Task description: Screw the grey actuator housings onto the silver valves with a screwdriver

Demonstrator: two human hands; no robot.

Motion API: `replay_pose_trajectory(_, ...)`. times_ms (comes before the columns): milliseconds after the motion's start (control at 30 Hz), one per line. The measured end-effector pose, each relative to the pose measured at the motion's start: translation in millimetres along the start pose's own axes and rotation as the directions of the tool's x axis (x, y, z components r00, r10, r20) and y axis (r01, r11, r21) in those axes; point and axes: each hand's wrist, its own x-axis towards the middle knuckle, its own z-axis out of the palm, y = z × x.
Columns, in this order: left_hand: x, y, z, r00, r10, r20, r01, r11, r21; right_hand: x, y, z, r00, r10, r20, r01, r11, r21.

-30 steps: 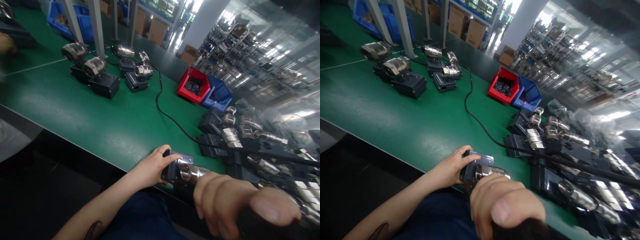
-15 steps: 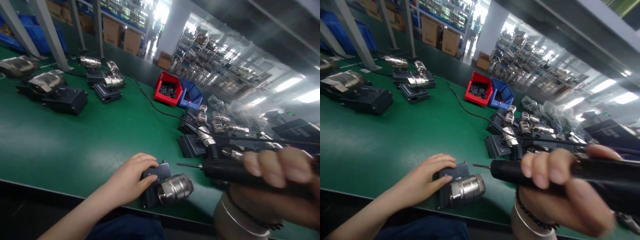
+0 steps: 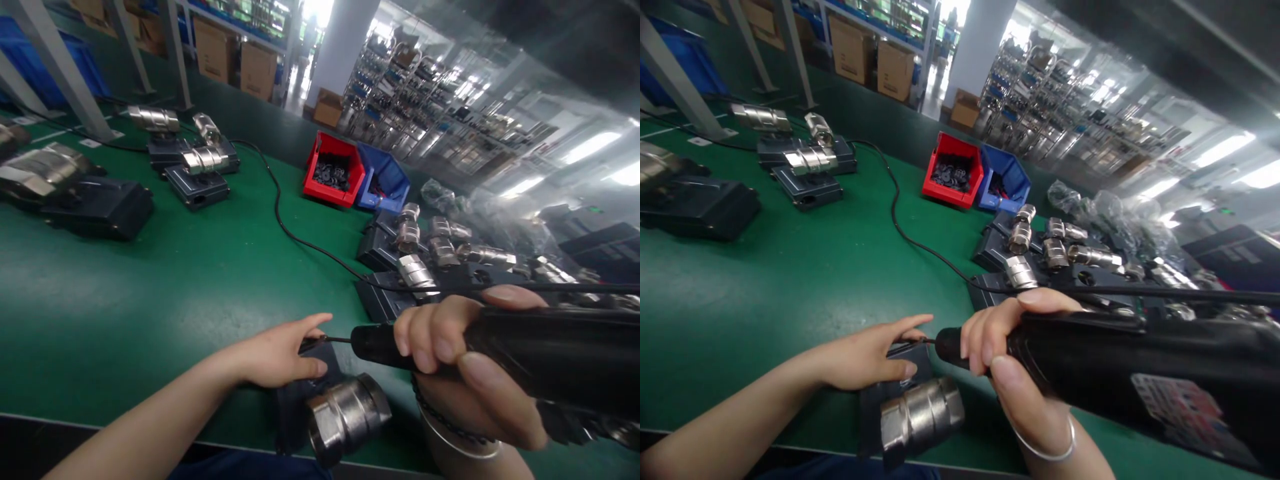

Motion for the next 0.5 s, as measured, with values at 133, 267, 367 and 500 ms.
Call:
replay_pose_trajectory(133, 0.1, 1.5, 0.0, 1.000, 0.007, 0.010, -0.007, 1.000, -0.020, 0.0, -0.3, -0.1, 0.999, 0.020, 0.030, -0.020, 1.000, -0.005)
replay_pose_trajectory(267, 0.1, 1.0, 0.8, 1.000, -0.006, 0.004, 0.006, 1.000, -0.023, 2.5, 0.5, -1.2, 1.000, 0.018, 0.020, -0.018, 1.000, 0.012)
replay_pose_trajectory(367, 0.5, 1.1, 1.3, 1.000, -0.010, -0.005, 0.010, 1.000, -0.005, 4.2, 0.9, -1.9, 0.999, 0.033, 0.012, -0.033, 0.999, 0.007)
replay_pose_trajectory(500, 0.4, 2.6, 1.3, 1.000, -0.014, -0.003, 0.014, 1.000, 0.015, 4.6, -0.1, 0.0, 0.996, 0.076, -0.052, -0.074, 0.996, 0.040)
